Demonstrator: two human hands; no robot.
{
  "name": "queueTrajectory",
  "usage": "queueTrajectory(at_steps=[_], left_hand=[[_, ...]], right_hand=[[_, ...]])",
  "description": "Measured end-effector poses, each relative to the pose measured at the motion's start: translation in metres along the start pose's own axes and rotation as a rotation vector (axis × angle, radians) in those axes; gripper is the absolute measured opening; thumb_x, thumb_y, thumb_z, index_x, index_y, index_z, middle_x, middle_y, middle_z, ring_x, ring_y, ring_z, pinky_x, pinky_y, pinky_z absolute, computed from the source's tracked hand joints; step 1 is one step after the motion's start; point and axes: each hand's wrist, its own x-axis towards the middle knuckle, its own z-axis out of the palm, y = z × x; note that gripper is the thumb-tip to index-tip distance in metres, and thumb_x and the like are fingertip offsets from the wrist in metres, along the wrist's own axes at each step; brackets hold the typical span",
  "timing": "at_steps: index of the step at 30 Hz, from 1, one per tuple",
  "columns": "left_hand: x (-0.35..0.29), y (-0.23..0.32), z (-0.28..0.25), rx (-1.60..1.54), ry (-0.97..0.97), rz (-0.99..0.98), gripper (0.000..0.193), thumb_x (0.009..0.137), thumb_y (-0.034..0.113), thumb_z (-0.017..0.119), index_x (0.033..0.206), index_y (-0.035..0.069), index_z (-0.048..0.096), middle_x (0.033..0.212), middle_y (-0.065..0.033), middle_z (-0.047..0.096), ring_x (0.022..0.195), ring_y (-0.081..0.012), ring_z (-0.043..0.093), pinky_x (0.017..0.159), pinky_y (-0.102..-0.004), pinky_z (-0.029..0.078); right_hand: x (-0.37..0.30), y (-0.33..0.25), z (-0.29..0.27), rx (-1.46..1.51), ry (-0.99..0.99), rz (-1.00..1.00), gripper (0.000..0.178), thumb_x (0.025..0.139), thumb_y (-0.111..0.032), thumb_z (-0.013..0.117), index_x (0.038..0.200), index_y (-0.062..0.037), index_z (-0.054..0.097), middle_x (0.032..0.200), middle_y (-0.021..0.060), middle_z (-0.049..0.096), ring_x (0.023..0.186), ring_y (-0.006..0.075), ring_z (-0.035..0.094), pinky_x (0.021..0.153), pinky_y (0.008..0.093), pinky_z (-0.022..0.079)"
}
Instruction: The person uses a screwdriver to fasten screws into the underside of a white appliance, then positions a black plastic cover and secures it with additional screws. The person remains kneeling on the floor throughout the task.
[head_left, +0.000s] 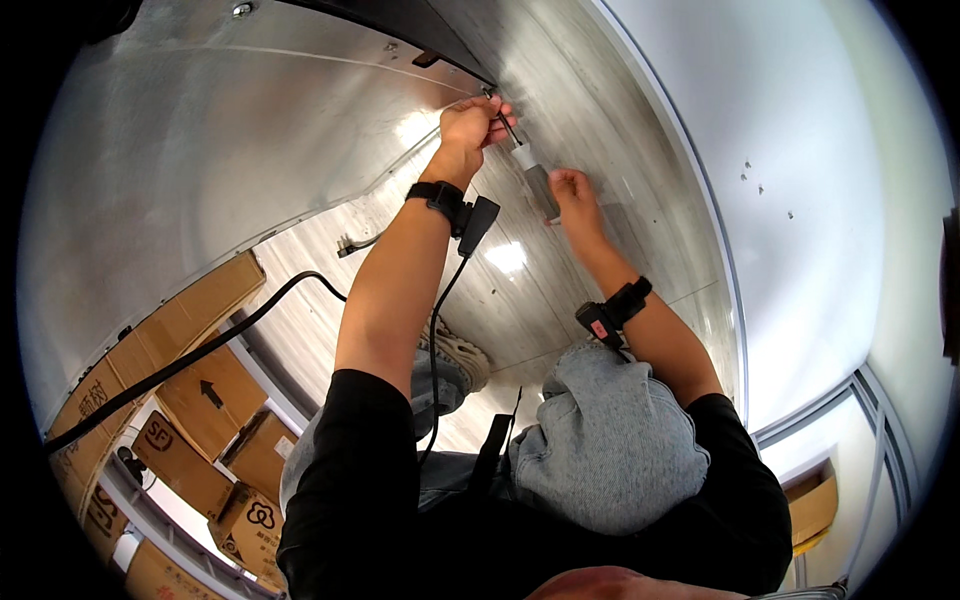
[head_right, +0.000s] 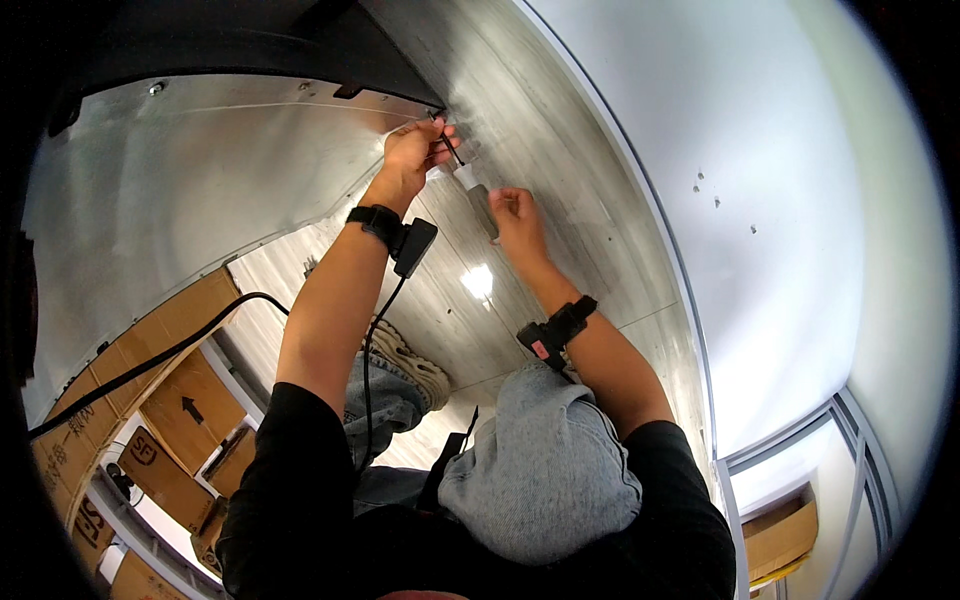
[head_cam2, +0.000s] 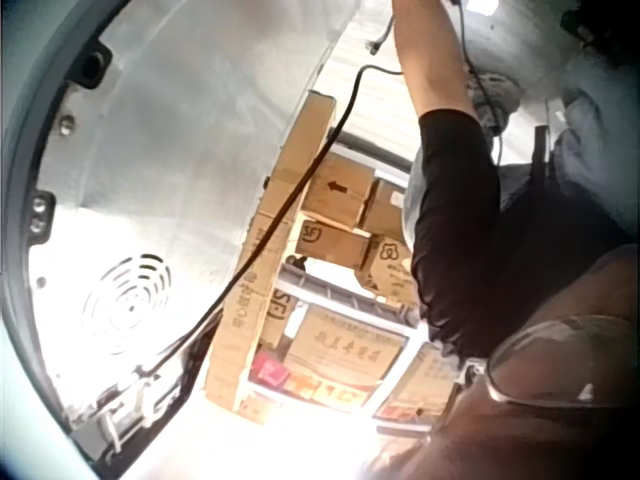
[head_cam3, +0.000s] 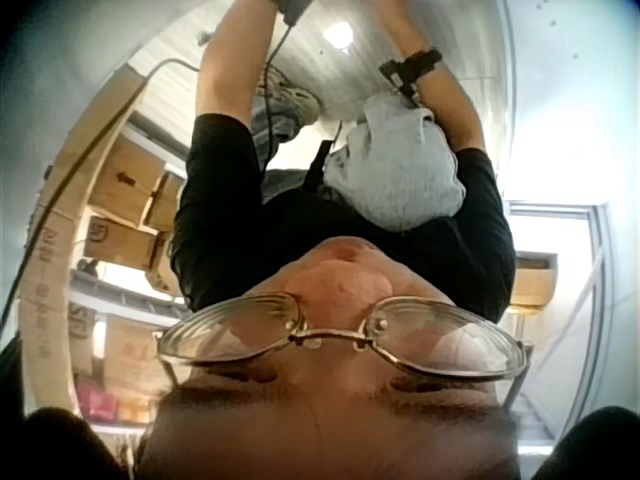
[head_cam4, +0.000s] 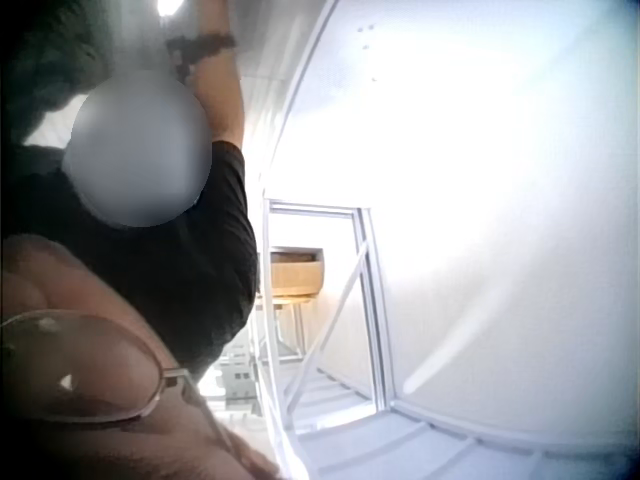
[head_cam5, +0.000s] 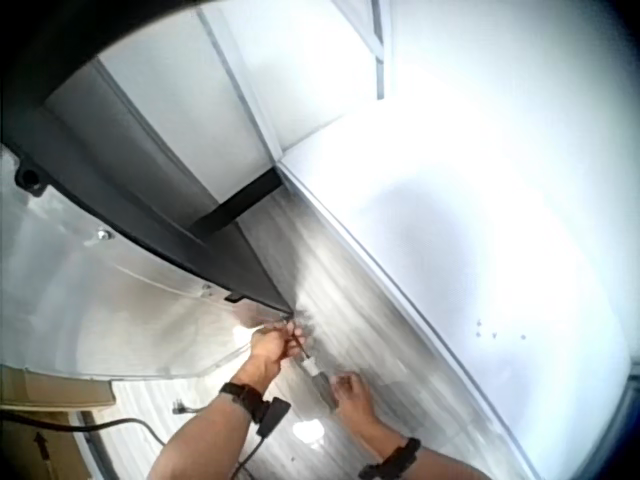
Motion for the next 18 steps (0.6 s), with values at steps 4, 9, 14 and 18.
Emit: queueTrajectory(at_steps=[4,9,14,18], left_hand=[[0.0,0.0,-0.001,0.034,0.016,-0.006,0.013,0.093,0.014,0.052,0.101,0.007,0.059,0.093,-0.0033,0.066,0.08,-0.0143,0.065,0.066,-0.0258,0.05],[-0.001,-0.006,-0.006,-0.039,-0.121,-0.003,0.017,0.095,0.016,0.049,0.107,0.007,0.056,0.098,-0.0051,0.066,0.081,-0.0154,0.065,0.068,-0.0262,0.051],[-0.006,-0.007,-0.003,-0.013,-0.153,-0.011,0.018,0.095,0.013,0.046,0.107,0.003,0.056,0.093,-0.0074,0.067,0.076,-0.0175,0.066,0.067,-0.0269,0.053],[-0.006,-0.007,0.002,0.031,-0.081,-0.004,0.018,0.096,0.012,0.045,0.106,0.003,0.056,0.093,-0.0076,0.066,0.078,-0.0177,0.067,0.065,-0.0273,0.054]], right_hand=[[0.0,0.019,0.002,-0.218,-0.036,-0.123,0.038,0.091,-0.035,0.057,0.111,-0.0027,0.05,0.1,0.007,0.056,0.081,0.0132,0.056,0.061,0.0288,0.048],[0.002,0.017,0.004,0.077,-0.026,0.09,0.036,0.095,-0.037,0.048,0.109,-0.0036,0.049,0.099,0.0076,0.057,0.071,0.0131,0.057,0.055,0.0267,0.044],[-0.002,-0.01,0.0,0.208,-0.101,0.227,0.03,0.096,-0.033,0.046,0.105,-0.0049,0.049,0.094,0.0066,0.056,0.065,0.0129,0.056,0.052,0.0257,0.041],[0.003,0.008,0.008,0.107,0.076,0.022,0.029,0.096,-0.034,0.045,0.102,-0.0057,0.049,0.081,0.0065,0.059,0.057,0.0129,0.053,0.051,0.0253,0.041]])
